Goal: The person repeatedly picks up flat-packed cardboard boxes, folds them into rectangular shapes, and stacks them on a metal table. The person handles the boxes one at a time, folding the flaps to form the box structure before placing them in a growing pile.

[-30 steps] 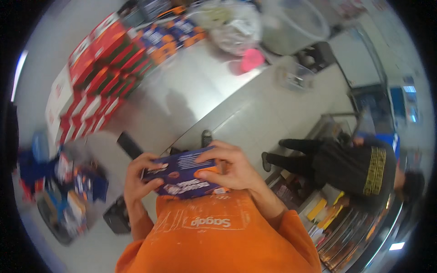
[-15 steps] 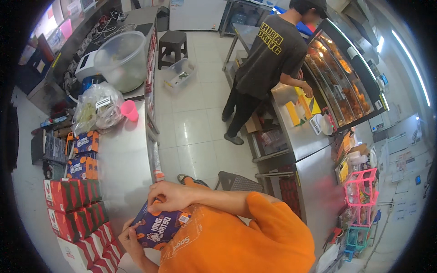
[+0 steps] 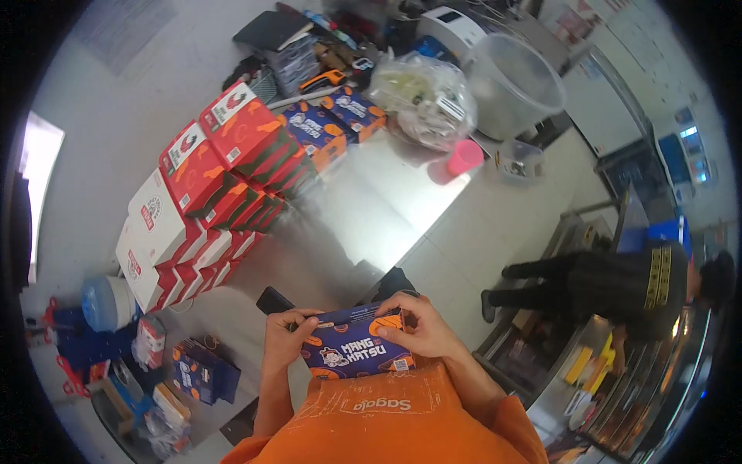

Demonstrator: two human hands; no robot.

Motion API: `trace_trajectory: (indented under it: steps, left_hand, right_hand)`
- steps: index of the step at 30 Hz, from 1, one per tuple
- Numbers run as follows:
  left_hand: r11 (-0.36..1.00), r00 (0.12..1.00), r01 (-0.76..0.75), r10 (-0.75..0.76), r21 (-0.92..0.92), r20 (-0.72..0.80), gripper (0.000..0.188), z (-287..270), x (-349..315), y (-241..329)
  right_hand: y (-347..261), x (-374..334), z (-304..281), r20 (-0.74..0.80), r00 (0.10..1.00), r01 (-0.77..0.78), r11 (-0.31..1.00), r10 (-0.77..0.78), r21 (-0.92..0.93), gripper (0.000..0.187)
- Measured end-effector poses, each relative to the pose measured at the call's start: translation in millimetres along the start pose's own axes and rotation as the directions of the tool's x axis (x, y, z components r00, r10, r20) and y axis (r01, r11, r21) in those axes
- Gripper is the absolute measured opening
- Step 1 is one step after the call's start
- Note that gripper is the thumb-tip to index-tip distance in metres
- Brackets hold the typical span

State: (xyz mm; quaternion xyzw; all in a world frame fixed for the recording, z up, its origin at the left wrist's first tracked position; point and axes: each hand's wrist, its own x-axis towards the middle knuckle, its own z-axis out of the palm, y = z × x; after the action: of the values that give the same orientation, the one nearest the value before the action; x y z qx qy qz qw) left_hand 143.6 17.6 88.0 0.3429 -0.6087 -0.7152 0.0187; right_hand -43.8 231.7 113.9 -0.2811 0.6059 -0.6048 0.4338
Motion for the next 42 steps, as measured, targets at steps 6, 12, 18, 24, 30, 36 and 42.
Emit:
trace_trajectory:
  steps: [6, 12, 18, 24, 30, 36, 42]
  left_hand:
    - [0.885, 0.916, -0.336, 0.229, -0.321, -0.328, 0.025, 11.6, 69.6, 25.8]
    - [0.868, 0.776, -0.365, 0.084, -0.337, -0.625, 0.02, 29.1, 143.5, 41.7]
    - [0.929, 0.841, -0.173, -0.034, -0.327, -0.54, 0.014, 81.9, 164.1, 16.9]
    - [0.926, 0.817, -0.06, -0.168, -0.372, -0.551, 0.011, 101.3, 185.7, -1.9]
    - [0.943, 0.846, -0.03, -0.152, -0.331, -0.512, 0.011, 98.6, 218.0, 7.8]
    - [0.941, 0.856, -0.019, -0.16, -0.339, -0.492, 0.012, 102.6, 215.0, 0.9]
    - [0.942, 0.847, -0.051, -0.136, -0.332, -0.514, 0.013, 97.8, 194.9, -5.0]
  right_hand:
    - [-3.0, 107.2, -74.0, -0.156, 0.987, -0.026, 0.997, 0.037, 0.068, 0.017]
    - [40.0, 362.4, -140.6, -0.551, 0.833, 0.288, 0.884, -0.042, 0.368, 0.033]
    - [102.4, 484.1, -170.3, -0.688, 0.719, 0.239, 0.965, -0.098, 0.112, 0.041]
    - [74.8, 469.3, -169.8, -0.582, 0.813, -0.256, 0.886, -0.019, -0.387, 0.06]
    - [134.2, 495.2, -235.5, -0.304, 0.953, -0.198, 0.8, 0.021, -0.566, 0.066]
    - [87.4, 483.4, -220.3, -0.11, 0.993, -0.071, 0.947, 0.038, -0.312, 0.046]
    - [92.3, 478.8, -232.0, -0.112, 0.985, -0.164, 0.926, 0.133, -0.341, 0.065]
